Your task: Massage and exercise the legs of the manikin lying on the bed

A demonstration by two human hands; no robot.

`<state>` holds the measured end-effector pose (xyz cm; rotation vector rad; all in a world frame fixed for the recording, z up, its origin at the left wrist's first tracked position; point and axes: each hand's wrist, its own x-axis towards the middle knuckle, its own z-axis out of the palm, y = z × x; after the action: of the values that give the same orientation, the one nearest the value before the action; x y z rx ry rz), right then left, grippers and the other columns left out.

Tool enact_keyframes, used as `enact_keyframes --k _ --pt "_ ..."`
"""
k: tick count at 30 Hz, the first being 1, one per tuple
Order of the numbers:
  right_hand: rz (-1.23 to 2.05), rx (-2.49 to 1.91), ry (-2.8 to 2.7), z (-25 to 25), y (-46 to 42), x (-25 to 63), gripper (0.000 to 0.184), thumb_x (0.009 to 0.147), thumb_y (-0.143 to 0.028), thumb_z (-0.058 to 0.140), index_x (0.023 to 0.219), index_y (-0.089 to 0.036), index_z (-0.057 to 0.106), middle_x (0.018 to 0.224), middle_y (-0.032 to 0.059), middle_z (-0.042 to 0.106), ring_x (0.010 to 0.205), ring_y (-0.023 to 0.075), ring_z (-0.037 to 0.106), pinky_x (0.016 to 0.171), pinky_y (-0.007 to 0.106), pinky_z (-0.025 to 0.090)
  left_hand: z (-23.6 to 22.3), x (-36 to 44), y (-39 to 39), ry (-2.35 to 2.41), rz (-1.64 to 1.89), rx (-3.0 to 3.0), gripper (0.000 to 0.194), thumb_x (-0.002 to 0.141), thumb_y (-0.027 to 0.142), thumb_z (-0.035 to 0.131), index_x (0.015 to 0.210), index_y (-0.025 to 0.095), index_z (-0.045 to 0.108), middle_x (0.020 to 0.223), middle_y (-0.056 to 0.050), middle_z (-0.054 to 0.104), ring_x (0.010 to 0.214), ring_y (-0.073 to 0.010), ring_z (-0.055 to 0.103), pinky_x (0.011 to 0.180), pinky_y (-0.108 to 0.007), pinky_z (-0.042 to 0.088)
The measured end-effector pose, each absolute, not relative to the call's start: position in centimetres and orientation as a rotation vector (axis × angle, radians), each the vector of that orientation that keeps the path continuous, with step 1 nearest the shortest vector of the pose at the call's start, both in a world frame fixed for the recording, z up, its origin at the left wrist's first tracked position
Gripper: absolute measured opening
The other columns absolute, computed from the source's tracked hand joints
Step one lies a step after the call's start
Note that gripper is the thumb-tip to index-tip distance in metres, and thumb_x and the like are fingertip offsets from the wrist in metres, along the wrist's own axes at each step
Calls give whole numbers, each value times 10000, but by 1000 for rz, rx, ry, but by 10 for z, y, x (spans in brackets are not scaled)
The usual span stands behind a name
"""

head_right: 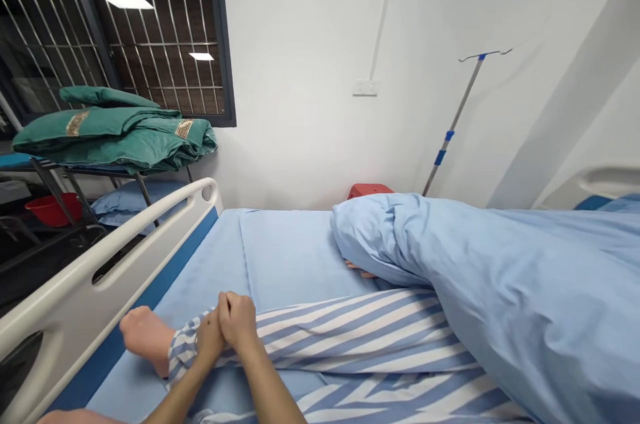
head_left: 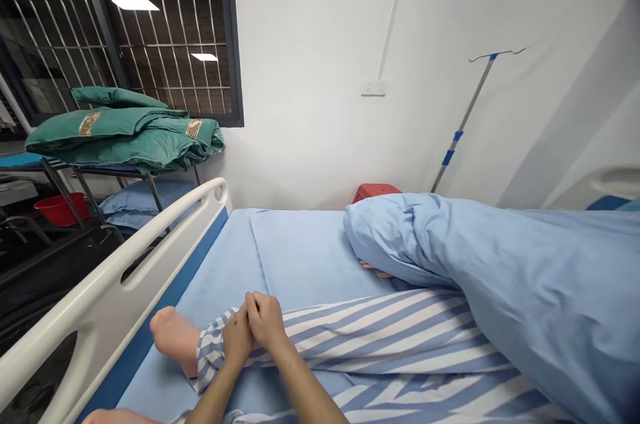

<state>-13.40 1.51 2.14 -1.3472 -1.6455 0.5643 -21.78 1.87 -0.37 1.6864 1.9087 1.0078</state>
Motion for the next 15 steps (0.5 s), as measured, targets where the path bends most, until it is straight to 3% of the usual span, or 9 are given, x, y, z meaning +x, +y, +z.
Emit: enact_keyframes --k 7,10,15 --pt "553 -1437 -1645 18 12 -103 497 903 -380 224 562 -167 517 518 9 527 492 98 405 495 232 215 -1 -197 17 1853 1134 1724 327 842 363 292 606 203 451 579 3 522 577 -127 441 569 -237 273" --pt "438 -1410 -1722 19 11 -85 453 891 -392 282 571 -167 511 503 -7 487 484 89 366 510 241 200 -1 -189 18 1936 996 1785 289 823 356 339 614 203 466 572 11 509 574 -126 417 557 -247 222" --pt "530 -1435 -1545 19 9 -56 451 885 -404 295 518 -170 414 470 -35 379 479 82 327 501 235 197 3 -165 17 1741 1165 1695 350 837 381 304 550 191 366 508 38 407 548 -103 391 569 -223 252"
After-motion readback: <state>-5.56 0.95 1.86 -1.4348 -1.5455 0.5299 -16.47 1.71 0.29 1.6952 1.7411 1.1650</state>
